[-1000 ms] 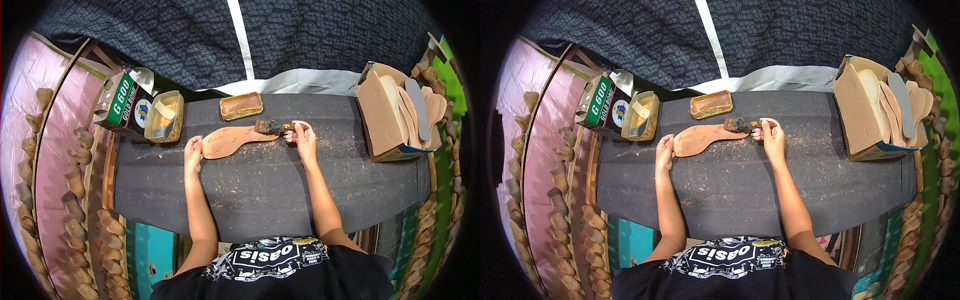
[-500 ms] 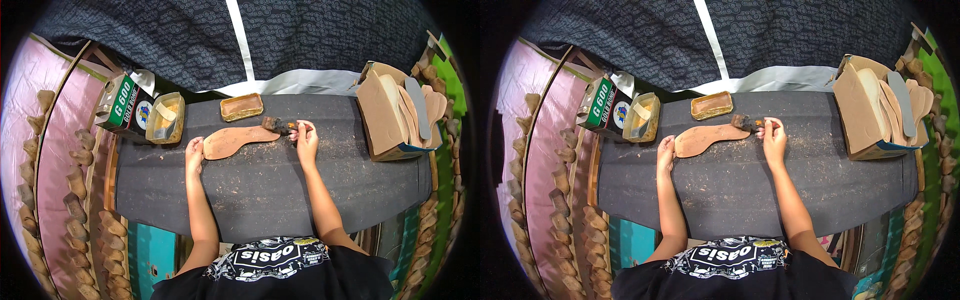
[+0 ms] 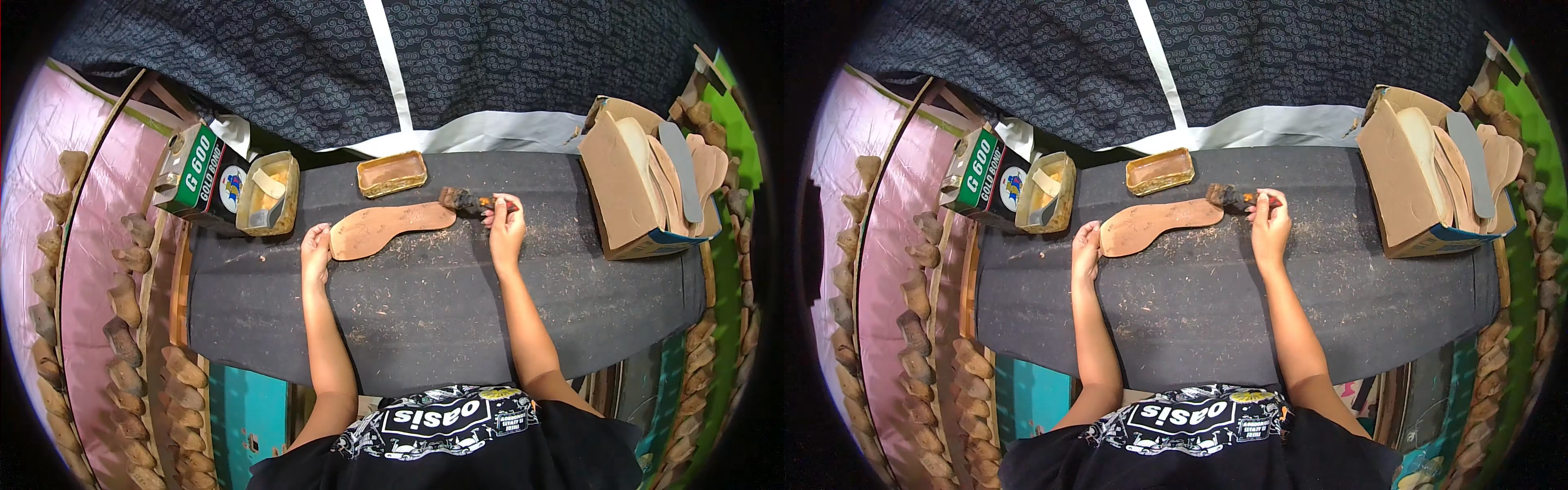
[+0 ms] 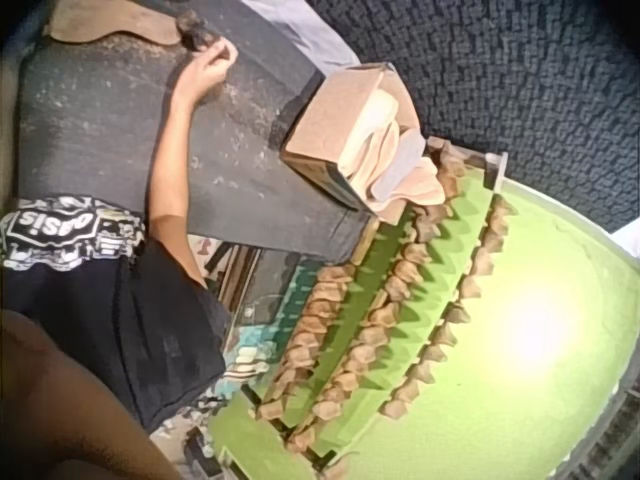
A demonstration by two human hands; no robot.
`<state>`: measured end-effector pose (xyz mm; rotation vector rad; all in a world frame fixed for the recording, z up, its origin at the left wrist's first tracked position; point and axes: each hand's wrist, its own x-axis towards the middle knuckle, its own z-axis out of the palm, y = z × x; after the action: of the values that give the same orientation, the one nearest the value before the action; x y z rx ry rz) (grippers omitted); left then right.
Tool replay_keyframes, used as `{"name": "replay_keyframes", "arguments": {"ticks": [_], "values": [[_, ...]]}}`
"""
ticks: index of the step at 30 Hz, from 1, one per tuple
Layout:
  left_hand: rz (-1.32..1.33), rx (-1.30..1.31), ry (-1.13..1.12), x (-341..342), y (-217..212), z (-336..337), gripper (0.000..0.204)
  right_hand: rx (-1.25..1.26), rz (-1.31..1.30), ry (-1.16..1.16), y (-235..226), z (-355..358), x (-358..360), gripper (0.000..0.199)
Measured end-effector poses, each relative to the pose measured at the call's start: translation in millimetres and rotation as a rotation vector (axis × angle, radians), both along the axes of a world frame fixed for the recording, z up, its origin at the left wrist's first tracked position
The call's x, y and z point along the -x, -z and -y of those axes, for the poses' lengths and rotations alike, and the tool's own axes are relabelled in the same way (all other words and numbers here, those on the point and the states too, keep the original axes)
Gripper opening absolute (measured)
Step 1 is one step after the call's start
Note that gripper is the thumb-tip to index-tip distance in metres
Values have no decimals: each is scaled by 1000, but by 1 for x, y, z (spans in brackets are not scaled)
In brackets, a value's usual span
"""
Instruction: The person picks shoe soles from a bucket, applies glue to them using a brush on a workbench, and places them back into the bucket.
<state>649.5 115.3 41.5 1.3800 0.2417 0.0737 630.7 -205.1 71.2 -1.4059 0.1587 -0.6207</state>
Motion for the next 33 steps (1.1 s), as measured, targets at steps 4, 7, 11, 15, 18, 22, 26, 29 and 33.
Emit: {"name": "replay_keyframes", "arguments": {"ticks": [4, 7, 11, 15, 18, 22, 26, 29, 33], "values": [[12, 26, -8, 0, -1, 3, 17, -149, -16, -68, -5, 0, 4, 16], [12, 9, -16, 0, -3, 7, 17, -148, 8, -123, -1, -4, 0, 16], [16, -1, -18, 0, -1, 3, 16, -4, 7, -66, -2, -3, 0, 16], [10, 20, -55, 0, -2, 8, 16, 141, 16, 21, -5, 2, 4, 17], [5, 8, -33, 1, -3, 6, 16, 147, 24, 9, -5, -2, 6, 18], [10, 12, -20, 1, -2, 5, 16, 156, 12, -52, -4, -2, 5, 18], [16, 14, -14, -1, 4, 0, 18, 179, 19, 23, -6, 2, 4, 18], [25, 11, 9, -2, 7, -4, 19, 131, 24, 12, -6, 1, 5, 17], [21, 17, -26, -1, 5, 0, 19, 128, 21, -27, -6, -4, 5, 17]]}}
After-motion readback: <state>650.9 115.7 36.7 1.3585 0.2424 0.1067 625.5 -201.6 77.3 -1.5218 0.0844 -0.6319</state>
